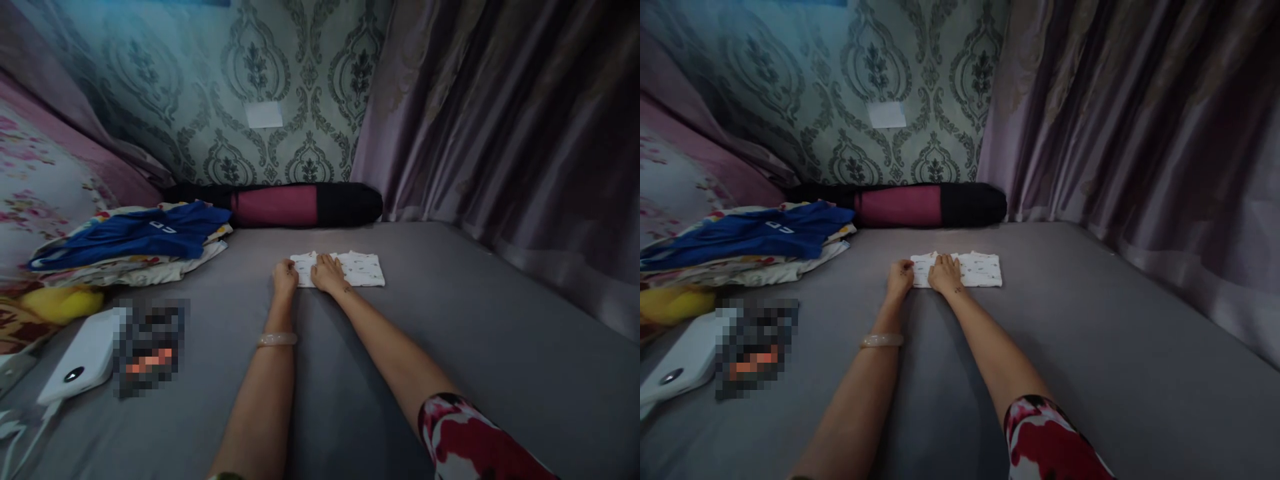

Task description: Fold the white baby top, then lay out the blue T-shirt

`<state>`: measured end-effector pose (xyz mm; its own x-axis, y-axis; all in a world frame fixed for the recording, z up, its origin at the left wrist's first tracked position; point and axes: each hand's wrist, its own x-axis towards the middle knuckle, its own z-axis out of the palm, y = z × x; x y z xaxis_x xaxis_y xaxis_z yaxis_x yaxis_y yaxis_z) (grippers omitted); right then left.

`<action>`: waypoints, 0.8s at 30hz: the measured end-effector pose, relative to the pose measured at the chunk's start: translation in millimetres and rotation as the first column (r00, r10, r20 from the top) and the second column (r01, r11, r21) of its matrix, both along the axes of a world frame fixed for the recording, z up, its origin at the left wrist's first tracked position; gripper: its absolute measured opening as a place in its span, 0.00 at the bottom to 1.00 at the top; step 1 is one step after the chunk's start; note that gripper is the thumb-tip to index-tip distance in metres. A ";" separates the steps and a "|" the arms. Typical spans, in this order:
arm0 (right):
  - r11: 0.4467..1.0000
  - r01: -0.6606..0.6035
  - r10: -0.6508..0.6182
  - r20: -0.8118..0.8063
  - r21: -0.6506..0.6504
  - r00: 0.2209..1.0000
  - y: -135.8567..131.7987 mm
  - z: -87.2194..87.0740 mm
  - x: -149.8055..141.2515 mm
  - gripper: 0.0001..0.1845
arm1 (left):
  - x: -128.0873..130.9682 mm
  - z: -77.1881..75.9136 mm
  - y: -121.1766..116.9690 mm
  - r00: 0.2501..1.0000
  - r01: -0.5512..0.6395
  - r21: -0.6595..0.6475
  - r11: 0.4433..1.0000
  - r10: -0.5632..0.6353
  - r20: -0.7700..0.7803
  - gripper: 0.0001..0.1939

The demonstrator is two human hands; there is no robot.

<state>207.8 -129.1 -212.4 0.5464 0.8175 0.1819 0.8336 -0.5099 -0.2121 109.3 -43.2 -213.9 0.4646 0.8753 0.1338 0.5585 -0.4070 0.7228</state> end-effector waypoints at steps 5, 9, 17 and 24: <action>0.998 -0.036 0.034 0.038 0.057 0.999 7.7 -1.3 -10.0 0.29 | 0.4 -1.5 3.8 0.999 -0.006 -0.029 1.000 0.007 0.040 0.17; 0.998 -0.025 0.023 0.039 0.050 0.999 10.0 -9.2 -14.5 0.30 | 1.2 -4.4 7.0 0.997 -0.023 -0.053 0.998 0.027 0.070 0.17; 1.000 -0.019 0.019 -0.010 -0.001 1.000 12.2 -3.2 -13.7 0.30 | 1.8 -7.8 13.6 0.989 -0.056 -0.125 0.991 0.072 0.131 0.17; 0.992 -0.122 0.122 -0.002 0.029 0.992 23.0 5.5 -31.0 0.28 | 3.1 -8.2 15.9 0.987 -0.070 -0.115 0.991 0.085 0.136 0.18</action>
<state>176.8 -106.1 -206.9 0.4432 0.8727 0.2047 0.8886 -0.3977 -0.2284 112.4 -27.3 -222.1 0.3782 0.9209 0.0943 0.4751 -0.2805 0.8340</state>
